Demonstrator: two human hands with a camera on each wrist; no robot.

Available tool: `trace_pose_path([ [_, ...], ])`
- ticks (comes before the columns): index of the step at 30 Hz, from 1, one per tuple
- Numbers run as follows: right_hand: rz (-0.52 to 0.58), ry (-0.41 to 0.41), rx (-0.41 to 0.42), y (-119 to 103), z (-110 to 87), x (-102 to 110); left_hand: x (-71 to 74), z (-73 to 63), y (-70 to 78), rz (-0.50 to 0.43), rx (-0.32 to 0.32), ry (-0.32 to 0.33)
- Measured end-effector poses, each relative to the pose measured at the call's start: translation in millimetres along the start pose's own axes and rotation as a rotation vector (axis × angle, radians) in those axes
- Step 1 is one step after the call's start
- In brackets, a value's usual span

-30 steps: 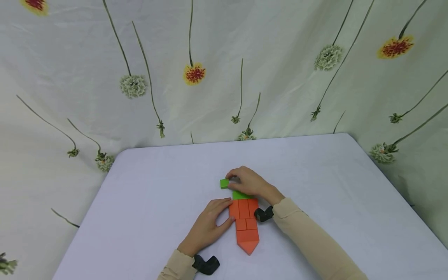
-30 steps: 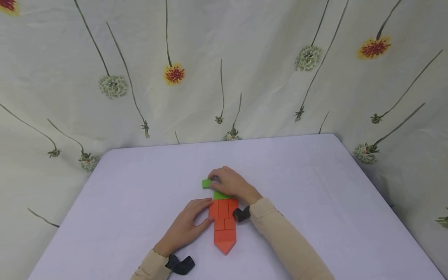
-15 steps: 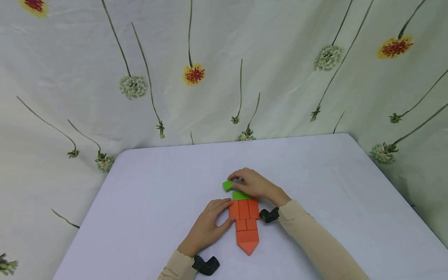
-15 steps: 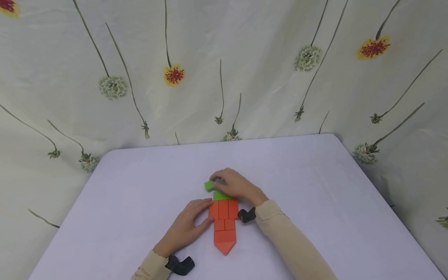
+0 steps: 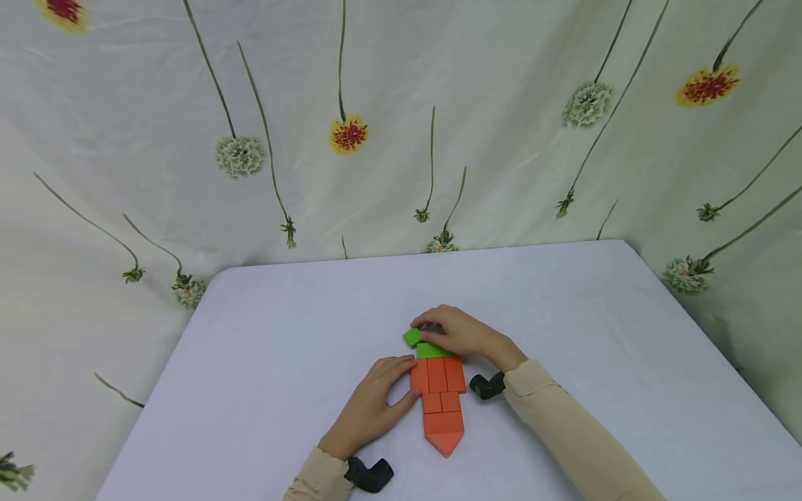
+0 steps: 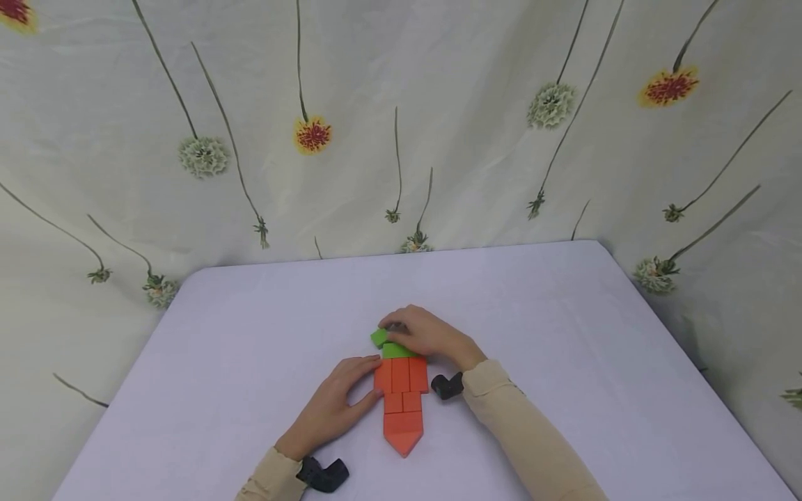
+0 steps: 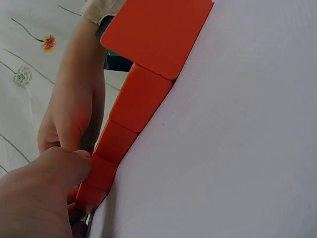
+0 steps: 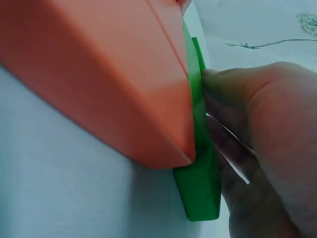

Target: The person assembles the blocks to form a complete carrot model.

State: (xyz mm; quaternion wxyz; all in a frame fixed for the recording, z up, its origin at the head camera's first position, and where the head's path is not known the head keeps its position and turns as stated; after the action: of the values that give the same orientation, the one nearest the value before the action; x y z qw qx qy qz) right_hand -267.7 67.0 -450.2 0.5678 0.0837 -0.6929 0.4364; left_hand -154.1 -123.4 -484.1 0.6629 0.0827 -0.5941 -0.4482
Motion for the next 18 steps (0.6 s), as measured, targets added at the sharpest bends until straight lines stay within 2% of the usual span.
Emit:
trace_pose_path([
  [6, 0.011, -0.003, -0.007, -1, -1.3, 1, -0.2, -0.3, -0.4, 0.000, -0.006, 0.007],
  [10, 0.026, 0.027, -0.028, -2, -6.3, 5, -0.6, -0.6, -0.7, 0.001, -0.004, 0.009],
  [14, 0.041, 0.095, -0.034, 0, -15.9, 11, -0.8, -1.1, -0.7, 0.004, -0.006, 0.007],
  [18, 0.033, 0.207, -0.014, 4, -31.6, 16, -0.3, -1.6, -0.5, -0.001, 0.001, 0.011],
])
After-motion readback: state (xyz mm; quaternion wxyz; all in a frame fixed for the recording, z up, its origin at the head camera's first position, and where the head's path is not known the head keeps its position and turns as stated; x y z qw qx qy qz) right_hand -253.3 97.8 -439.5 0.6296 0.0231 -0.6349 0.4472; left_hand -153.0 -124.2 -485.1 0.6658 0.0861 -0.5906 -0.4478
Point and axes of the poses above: each hand's wrist, its own z-axis towards the middle knuckle, its own x-axis out of the back of the hand, y = z × x, the point moved 3 cm from there along z, towards the middle knuckle, and after that the axes turned 6 degrees about -z, right-handed, at the moved point
